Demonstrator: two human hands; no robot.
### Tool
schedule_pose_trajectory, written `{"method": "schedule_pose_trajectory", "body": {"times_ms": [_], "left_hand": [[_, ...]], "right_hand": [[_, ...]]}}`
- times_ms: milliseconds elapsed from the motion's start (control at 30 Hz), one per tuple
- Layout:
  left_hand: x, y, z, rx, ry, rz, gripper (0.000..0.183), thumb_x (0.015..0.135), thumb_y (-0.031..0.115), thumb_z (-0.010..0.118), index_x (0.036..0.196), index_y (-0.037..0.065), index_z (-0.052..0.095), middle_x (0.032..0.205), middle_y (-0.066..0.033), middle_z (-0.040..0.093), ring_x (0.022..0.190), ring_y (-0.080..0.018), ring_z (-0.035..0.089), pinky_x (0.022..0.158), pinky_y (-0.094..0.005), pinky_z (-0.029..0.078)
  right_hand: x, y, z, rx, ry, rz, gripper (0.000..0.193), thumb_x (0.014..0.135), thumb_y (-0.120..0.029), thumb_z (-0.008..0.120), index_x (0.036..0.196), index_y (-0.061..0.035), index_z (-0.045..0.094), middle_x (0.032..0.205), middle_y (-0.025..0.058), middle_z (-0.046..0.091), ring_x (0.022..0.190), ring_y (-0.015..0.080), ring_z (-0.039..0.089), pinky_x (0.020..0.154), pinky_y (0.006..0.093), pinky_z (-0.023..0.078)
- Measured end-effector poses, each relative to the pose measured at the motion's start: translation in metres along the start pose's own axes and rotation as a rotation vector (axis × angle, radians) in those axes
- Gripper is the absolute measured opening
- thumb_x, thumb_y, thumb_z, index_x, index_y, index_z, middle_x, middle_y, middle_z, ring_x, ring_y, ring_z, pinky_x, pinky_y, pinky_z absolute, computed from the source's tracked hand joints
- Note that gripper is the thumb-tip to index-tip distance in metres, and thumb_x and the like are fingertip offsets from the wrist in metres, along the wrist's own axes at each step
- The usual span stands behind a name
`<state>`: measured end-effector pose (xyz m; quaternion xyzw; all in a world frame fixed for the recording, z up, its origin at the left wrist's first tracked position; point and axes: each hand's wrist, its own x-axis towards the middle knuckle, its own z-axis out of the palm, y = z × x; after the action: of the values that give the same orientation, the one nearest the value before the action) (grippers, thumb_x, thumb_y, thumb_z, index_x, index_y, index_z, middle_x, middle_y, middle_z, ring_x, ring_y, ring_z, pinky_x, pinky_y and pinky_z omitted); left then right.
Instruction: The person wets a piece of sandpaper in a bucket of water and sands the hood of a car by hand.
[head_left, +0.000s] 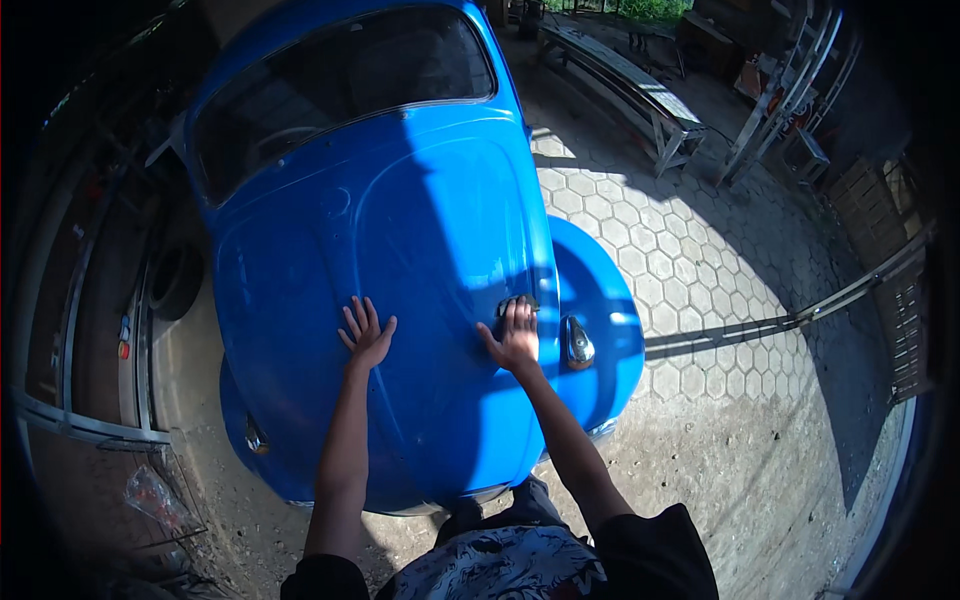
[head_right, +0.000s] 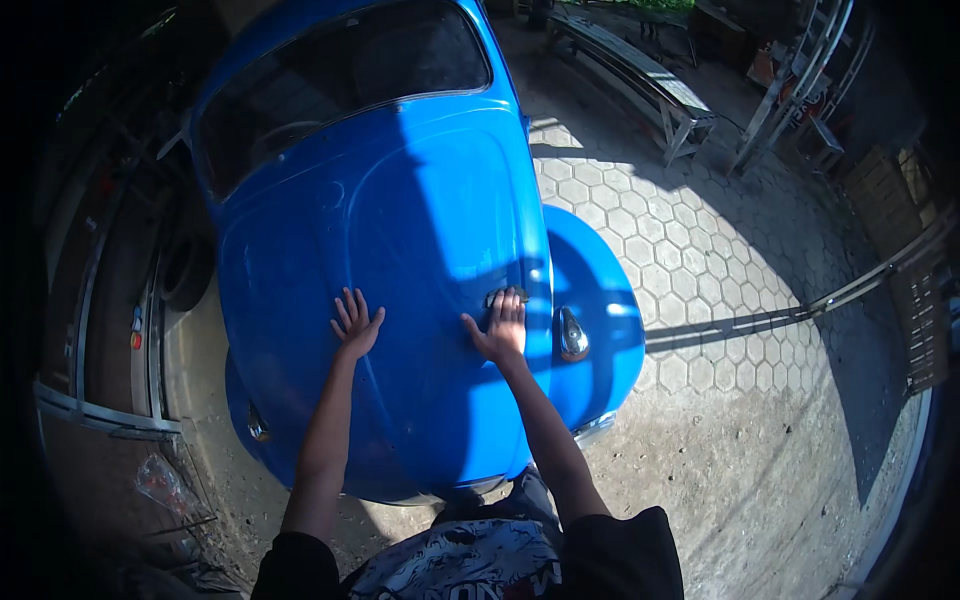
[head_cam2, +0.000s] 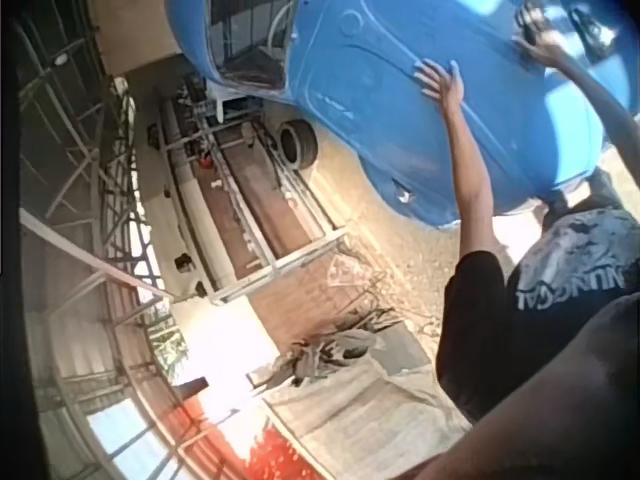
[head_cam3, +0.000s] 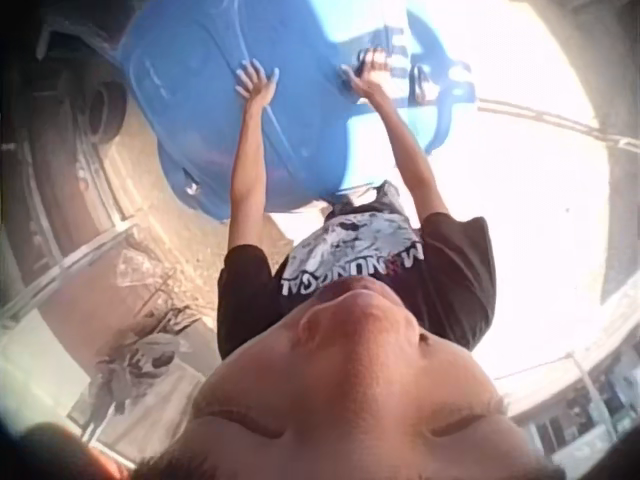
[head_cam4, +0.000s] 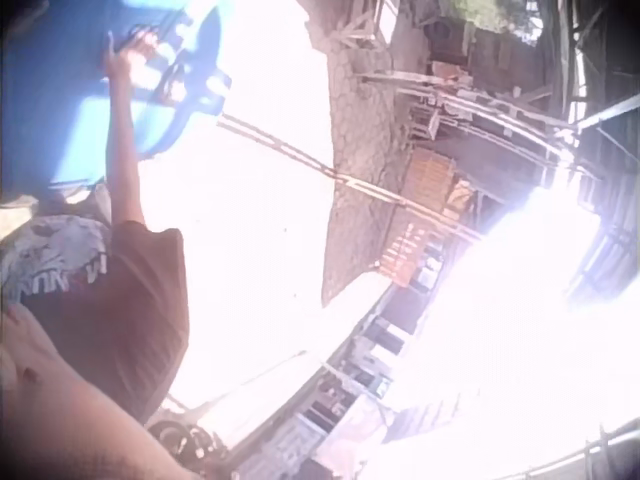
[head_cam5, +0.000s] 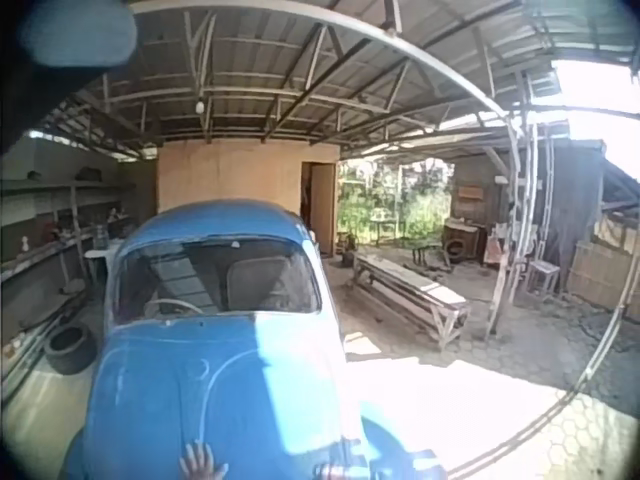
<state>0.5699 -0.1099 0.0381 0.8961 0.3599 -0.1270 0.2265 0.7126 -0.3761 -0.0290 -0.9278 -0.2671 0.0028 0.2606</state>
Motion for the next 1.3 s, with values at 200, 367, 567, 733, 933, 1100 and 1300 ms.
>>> {"method": "schedule_pose_trajectory", "body": {"times_ms": [200, 367, 567, 733, 933, 1100, 1300], "left_hand": [[0.002, 0.019, 0.006, 0.128, 0.040, 0.028, 0.083, 0.097, 0.062, 0.025, 0.154, 0.013, -0.008, 0.159, -0.0076, -0.023, 0.144, -0.0291, -0.028, 0.113, -0.0614, -0.013], [0.004, 0.002, 0.004, -0.031, 0.071, 0.080, 0.081, 0.096, 0.065, 0.017, 0.155, 0.013, -0.006, 0.160, -0.0072, -0.022, 0.144, -0.0294, -0.028, 0.112, -0.0615, -0.014], [0.005, 0.013, 0.009, -0.060, 0.000, 0.075, 0.087, 0.093, 0.070, 0.011, 0.154, 0.012, -0.008, 0.159, -0.0084, -0.024, 0.143, -0.0301, -0.029, 0.110, -0.0625, -0.015], [-0.008, 0.006, -0.003, -0.173, 0.032, 0.028, 0.094, 0.090, 0.076, 0.008, 0.155, 0.009, -0.002, 0.160, -0.0102, -0.019, 0.144, -0.0312, -0.028, 0.109, -0.0633, -0.017], [-0.006, 0.014, 0.005, -0.185, 0.015, 0.032, 0.086, 0.093, 0.070, 0.009, 0.155, 0.011, -0.001, 0.160, -0.0108, -0.020, 0.143, -0.0313, -0.030, 0.109, -0.0625, -0.018], [-0.008, 0.011, 0.007, -0.040, -0.011, 0.010, 0.076, 0.099, 0.058, 0.021, 0.155, 0.016, -0.008, 0.158, -0.0087, -0.025, 0.141, -0.0300, -0.033, 0.110, -0.0616, -0.018], [-0.006, 0.009, -0.001, -0.053, 0.015, -0.027, 0.075, 0.099, 0.061, 0.016, 0.155, 0.018, -0.007, 0.159, -0.0059, -0.024, 0.142, -0.0268, -0.032, 0.111, -0.0592, -0.017]], "right_hand": [[-0.072, -0.055, 0.027, -0.032, 0.024, -0.025, 0.110, 0.086, -0.071, 0.047, 0.143, 0.0178, 0.018, 0.149, 0.0373, 0.020, 0.142, 0.0472, 0.018, 0.117, 0.0519, 0.015], [-0.067, -0.091, 0.015, -0.050, -0.040, 0.084, 0.109, 0.087, -0.072, 0.043, 0.142, 0.0195, 0.020, 0.151, 0.0360, 0.018, 0.145, 0.0445, 0.014, 0.118, 0.0514, 0.012], [0.036, -0.091, 0.017, 0.044, -0.041, -0.003, 0.106, 0.089, -0.073, 0.037, 0.144, 0.0154, 0.022, 0.154, 0.0322, 0.017, 0.146, 0.0415, 0.014, 0.119, 0.0483, 0.009], [0.158, -0.144, 0.023, -0.060, -0.141, -0.282, 0.111, 0.086, -0.080, 0.030, 0.147, 0.0121, 0.020, 0.156, 0.0277, 0.015, 0.148, 0.0355, 0.009, 0.120, 0.0457, 0.004], [0.328, -0.153, 0.021, -0.069, -0.220, -0.245, 0.113, 0.083, -0.084, 0.020, 0.149, 0.0083, 0.018, 0.158, 0.0243, 0.014, 0.149, 0.0311, 0.007, 0.120, 0.0457, 0.002], [0.315, -0.139, 0.016, -0.120, -0.236, -0.301, 0.112, 0.083, -0.085, 0.021, 0.150, 0.0044, 0.022, 0.159, 0.0208, 0.016, 0.149, 0.0303, 0.009, 0.120, 0.0465, 0.002], [0.168, -0.080, -0.003, -0.054, -0.184, -0.384, 0.098, 0.089, -0.074, 0.033, 0.149, 0.0032, 0.025, 0.157, 0.0208, 0.020, 0.148, 0.0309, 0.015, 0.118, 0.0527, 0.008]]}}
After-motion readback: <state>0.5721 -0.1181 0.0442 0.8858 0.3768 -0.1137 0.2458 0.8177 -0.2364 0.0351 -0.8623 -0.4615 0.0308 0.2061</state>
